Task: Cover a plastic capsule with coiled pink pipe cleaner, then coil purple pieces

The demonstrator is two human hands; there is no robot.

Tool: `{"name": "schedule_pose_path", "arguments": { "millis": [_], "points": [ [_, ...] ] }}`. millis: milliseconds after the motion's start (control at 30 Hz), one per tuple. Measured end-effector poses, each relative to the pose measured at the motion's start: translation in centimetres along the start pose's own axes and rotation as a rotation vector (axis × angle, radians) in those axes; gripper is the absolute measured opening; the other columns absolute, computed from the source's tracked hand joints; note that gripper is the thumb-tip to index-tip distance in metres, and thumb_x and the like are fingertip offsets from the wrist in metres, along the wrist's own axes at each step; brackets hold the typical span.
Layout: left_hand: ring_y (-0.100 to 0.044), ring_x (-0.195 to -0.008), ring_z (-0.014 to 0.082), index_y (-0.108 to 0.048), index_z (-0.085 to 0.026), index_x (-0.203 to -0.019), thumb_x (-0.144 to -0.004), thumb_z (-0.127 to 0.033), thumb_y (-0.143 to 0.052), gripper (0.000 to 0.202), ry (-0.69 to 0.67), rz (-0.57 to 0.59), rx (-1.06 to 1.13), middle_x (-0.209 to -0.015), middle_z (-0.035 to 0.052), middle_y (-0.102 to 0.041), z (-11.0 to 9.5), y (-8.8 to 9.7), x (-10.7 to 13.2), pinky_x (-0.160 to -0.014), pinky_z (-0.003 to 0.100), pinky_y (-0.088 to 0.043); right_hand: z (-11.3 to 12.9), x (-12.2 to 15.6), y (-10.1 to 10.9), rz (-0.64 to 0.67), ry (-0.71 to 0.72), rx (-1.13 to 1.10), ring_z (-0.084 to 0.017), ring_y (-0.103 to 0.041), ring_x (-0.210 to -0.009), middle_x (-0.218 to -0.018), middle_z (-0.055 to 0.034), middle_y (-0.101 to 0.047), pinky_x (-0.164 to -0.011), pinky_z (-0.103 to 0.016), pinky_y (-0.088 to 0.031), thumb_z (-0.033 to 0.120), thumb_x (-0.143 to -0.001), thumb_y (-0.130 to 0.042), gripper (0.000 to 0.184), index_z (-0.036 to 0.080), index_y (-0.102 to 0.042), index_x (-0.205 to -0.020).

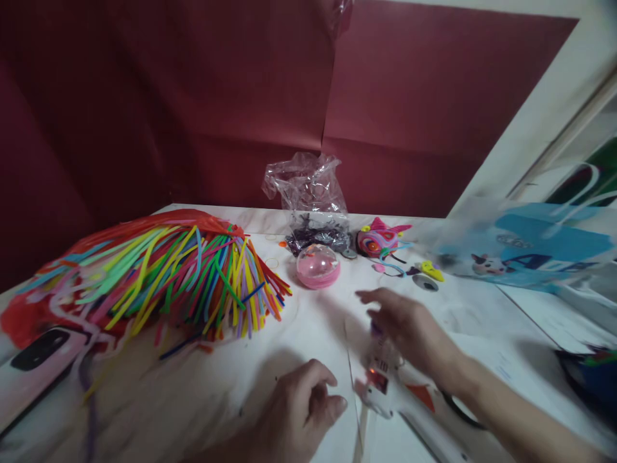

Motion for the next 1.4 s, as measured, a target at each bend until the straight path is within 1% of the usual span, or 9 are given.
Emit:
{"name": "schedule_pose_path", "arguments": {
  "millis": [100, 167, 300, 500, 700, 1100, 1167, 1333, 1400],
  "points": [
    [-0.051, -0.061, 0.0136, -0.051, -0.016, -0.088, -0.074, -0.030, -0.057, 0.021, 0.026, -0.040, 0.053, -0.067, -0.0002, -0.054, -0.1, -0.2, 0.4, -0.057, 0.023, -0.038, 6.5, 4.5, -1.3, -0.099, 0.408, -0.188, -0.017, -0.064, -0.093, -0.109, -0.0117, -0.061, -0.075, -0.024, -0.053, 0.008, -0.083, -0.037, 0.037, 0.017, -0.060, -0.111],
    [-0.051, -0.061, 0.0126, -0.051, -0.018, -0.080, -0.074, -0.023, -0.055, 0.010, 0.026, -0.053, 0.049, -0.067, -0.0009, -0.054, -0.4, -0.5, 0.7, -0.056, 0.023, -0.038, 8.3, 6.2, -1.9, -0.152, 0.460, -0.296, -0.016, -0.063, -0.098, -0.111, -0.0138, -0.060, -0.076, -0.021, -0.053, 0.006, -0.083, -0.034, 0.039, 0.015, -0.060, -0.110],
    [-0.051, -0.060, 0.0120, -0.054, -0.017, -0.072, -0.070, -0.013, -0.054, 0.004, -0.018, -0.139, 0.028, -0.065, -0.0009, -0.053, -1.6, -0.4, 1.5, -0.056, 0.023, -0.039, 7.8, 6.9, -2.7, -0.149, 0.263, -0.503, -0.018, -0.063, -0.095, -0.108, -0.0123, -0.063, -0.075, -0.024, -0.053, 0.013, -0.084, -0.041, 0.029, 0.015, -0.061, -0.105],
    [-0.054, -0.069, 0.0131, -0.059, -0.016, -0.068, -0.071, -0.010, -0.052, 0.009, -0.099, -0.180, 0.037, -0.072, 0.0021, -0.057, -3.3, 0.0, 2.6, -0.061, 0.024, -0.042, 6.1, 8.3, -5.0, 0.158, -0.093, -0.873, -0.018, -0.063, -0.067, -0.076, -0.0066, -0.067, -0.060, -0.027, -0.051, 0.039, -0.082, -0.051, 0.035, 0.012, -0.058, -0.104],
    [-0.046, -0.046, 0.0077, -0.052, -0.015, -0.067, -0.071, -0.023, -0.055, 0.009, 0.228, -0.100, 0.406, -0.052, -0.0046, -0.051, -1.8, -0.7, 2.5, -0.044, 0.020, -0.037, 5.5, 9.5, -5.3, 0.172, -0.164, -0.898, -0.013, -0.053, -0.052, -0.056, -0.0011, -0.058, -0.049, -0.023, -0.042, 0.050, -0.074, -0.063, 0.037, 0.014, -0.056, -0.070],
    [-0.049, -0.042, 0.0066, -0.058, -0.011, -0.063, -0.060, -0.014, -0.056, 0.005, 0.320, 0.100, 0.762, -0.056, 0.0015, -0.061, -1.3, -1.0, 4.1, -0.043, 0.021, -0.039, 6.3, 10.5, -7.5, 0.524, -0.119, -1.453, -0.011, -0.057, -0.048, -0.055, -0.0023, -0.063, -0.049, -0.022, -0.043, 0.037, -0.080, -0.064, 0.026, 0.013, -0.059, -0.070],
    [-0.047, -0.040, 0.0056, -0.058, -0.011, -0.062, -0.061, -0.016, -0.058, 0.005, 0.330, 0.115, 0.768, -0.054, 0.0006, -0.060, -1.3, -1.0, 4.2, -0.043, 0.020, -0.037, 6.2, 10.5, -7.7, 0.530, -0.124, -1.430, -0.011, -0.057, -0.047, -0.059, -0.0024, -0.064, -0.050, -0.022, -0.043, 0.037, -0.079, -0.065, 0.026, 0.014, -0.059, -0.071],
    [-0.041, -0.039, 0.0045, -0.054, -0.014, -0.060, -0.067, -0.023, -0.060, 0.013, 0.321, 0.081, 0.664, -0.044, -0.0039, -0.052, -1.8, -1.1, 4.4, -0.040, 0.018, -0.032, 5.4, 10.3, -7.4, 0.337, -0.146, -1.131, -0.011, -0.053, -0.048, -0.051, -0.0010, -0.060, -0.050, -0.022, -0.039, 0.043, -0.075, -0.067, 0.032, 0.014, -0.056, -0.069],
    [-0.041, -0.039, 0.0049, -0.052, -0.014, -0.060, -0.066, -0.022, -0.058, 0.011, 0.319, 0.044, 0.602, -0.044, -0.0040, -0.051, -1.9, -1.0, 4.4, -0.040, 0.018, -0.033, 5.9, 10.5, -7.1, 0.379, -0.069, -1.139, -0.013, -0.055, -0.055, -0.057, -0.0028, -0.062, -0.055, -0.025, -0.042, 0.042, -0.079, -0.063, 0.030, 0.014, -0.057, -0.068]
  ]
}}
Point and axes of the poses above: each hand's wrist, its own x-axis away from the middle knuckle, its own y-axis out of the back of the hand, z = x × y, the point moved 5 cm from there along -x, towards the middle knuckle
